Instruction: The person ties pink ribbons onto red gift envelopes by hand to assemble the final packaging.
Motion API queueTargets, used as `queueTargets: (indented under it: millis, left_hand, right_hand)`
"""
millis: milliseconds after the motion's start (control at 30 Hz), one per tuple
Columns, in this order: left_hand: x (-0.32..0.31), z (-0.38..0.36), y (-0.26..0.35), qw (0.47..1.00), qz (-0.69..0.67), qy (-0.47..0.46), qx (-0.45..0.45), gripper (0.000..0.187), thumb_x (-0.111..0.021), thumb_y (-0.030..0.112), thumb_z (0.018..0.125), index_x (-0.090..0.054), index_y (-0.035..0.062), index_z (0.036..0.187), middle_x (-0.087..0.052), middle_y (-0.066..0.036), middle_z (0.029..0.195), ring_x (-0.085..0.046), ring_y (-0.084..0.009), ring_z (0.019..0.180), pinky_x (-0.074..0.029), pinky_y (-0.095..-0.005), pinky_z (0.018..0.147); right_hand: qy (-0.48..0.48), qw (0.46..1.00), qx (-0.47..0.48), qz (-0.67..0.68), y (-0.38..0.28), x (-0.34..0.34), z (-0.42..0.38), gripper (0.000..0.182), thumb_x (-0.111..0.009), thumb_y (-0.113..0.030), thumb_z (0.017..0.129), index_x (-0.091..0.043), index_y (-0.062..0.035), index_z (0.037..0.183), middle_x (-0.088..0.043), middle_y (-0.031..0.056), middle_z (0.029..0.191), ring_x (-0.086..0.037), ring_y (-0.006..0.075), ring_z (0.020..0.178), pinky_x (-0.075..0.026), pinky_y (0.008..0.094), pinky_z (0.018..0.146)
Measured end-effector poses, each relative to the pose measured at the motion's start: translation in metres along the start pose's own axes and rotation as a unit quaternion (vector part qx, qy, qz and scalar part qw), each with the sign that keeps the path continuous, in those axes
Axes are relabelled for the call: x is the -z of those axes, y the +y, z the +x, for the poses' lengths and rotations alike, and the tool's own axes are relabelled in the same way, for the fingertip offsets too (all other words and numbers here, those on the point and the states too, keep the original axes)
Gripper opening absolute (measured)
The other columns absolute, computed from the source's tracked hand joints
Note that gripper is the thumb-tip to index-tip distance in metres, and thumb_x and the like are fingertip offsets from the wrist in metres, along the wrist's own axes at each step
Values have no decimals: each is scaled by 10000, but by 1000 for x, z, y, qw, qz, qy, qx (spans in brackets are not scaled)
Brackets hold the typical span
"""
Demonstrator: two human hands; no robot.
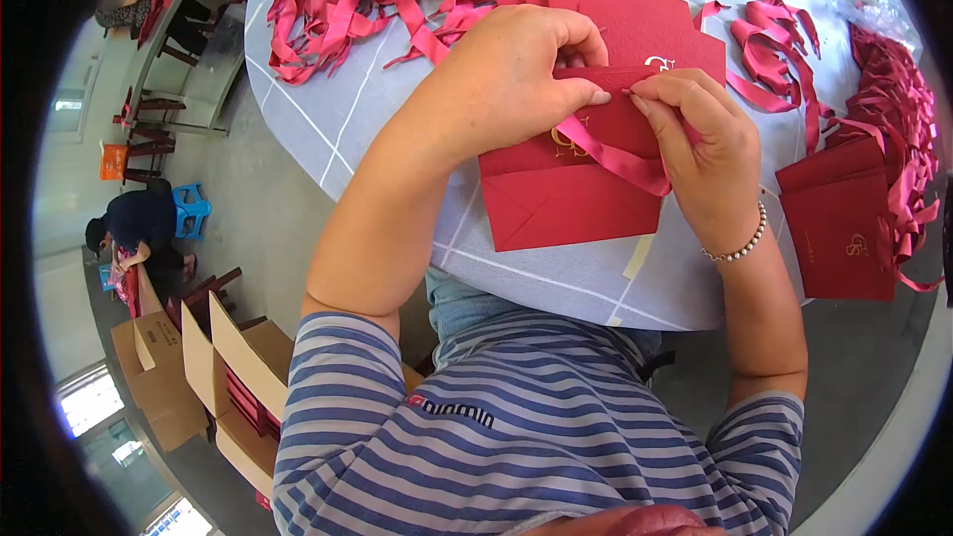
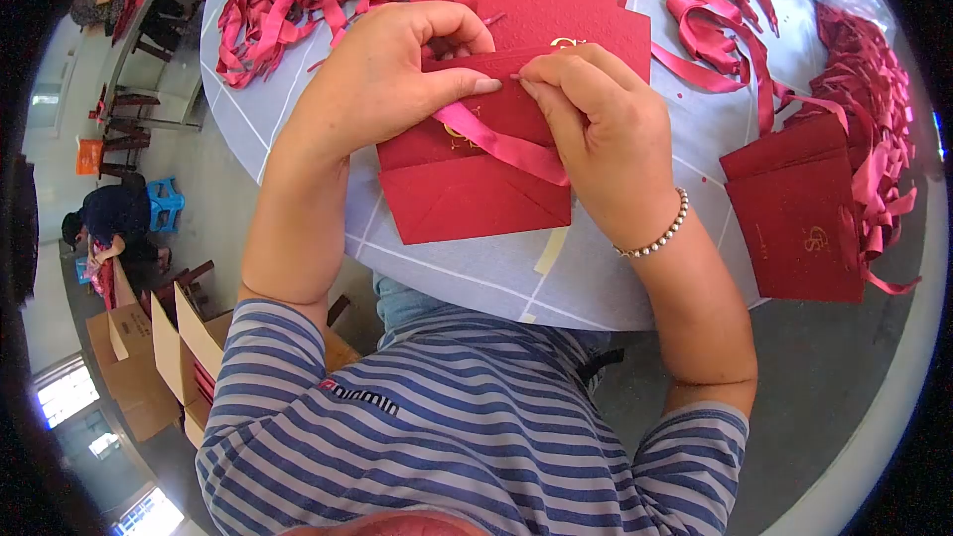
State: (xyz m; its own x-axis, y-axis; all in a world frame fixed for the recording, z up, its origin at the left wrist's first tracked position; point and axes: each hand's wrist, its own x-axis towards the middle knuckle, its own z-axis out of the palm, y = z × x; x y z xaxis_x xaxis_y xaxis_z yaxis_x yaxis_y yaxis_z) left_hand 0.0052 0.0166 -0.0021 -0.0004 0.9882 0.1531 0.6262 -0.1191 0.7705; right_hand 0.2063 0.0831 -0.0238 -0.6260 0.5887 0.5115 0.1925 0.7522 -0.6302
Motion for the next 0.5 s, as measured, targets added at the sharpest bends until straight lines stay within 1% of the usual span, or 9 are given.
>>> queueTargets:
  millis: [133, 200, 367, 500]
  left_hand:
    - [1, 0, 0, 1000, -18, -8, 10, 189, -764, 63, 800, -657, -16, 935, -616, -3, 785, -565, -69, 739, -480, -231, 684]
    - [2, 1, -4, 997, -65, -28, 16, 175, -750, 57, 813, -661, -19, 943, -620, 7, 798, -566, -62, 748, -478, -225, 686]
    - [2, 1, 0, 998, -57, -29, 29, 166, -741, 50, 820, -661, -25, 945, -621, 10, 814, -566, -58, 762, -476, -220, 689]
    - [0, 1, -1, 998, -48, -25, 35, 167, -737, 43, 818, -664, -25, 952, -634, 5, 826, -573, -62, 765, -481, -228, 686]
  right_hand:
    - [9, 999, 19, -29, 1, -1, 1, 77, -691, -20, 855, -680, -8, 931, -652, 124, 867, -652, 264, 759, -511, 325, 664]
    - [13, 999, 23, -45, 1, -2, 1, 76, -692, -22, 854, -678, -9, 927, -648, 124, 865, -650, 270, 762, -512, 331, 669]
    - [12, 1000, 24, -17, 4, -5, 2, 67, -699, -31, 844, -673, -12, 903, -631, 131, 842, -635, 304, 749, -516, 355, 673]
    - [0, 999, 25, -35, 2, -4, 3, 78, -703, -39, 839, -675, -12, 906, -632, 137, 846, -638, 315, 757, -517, 362, 671]
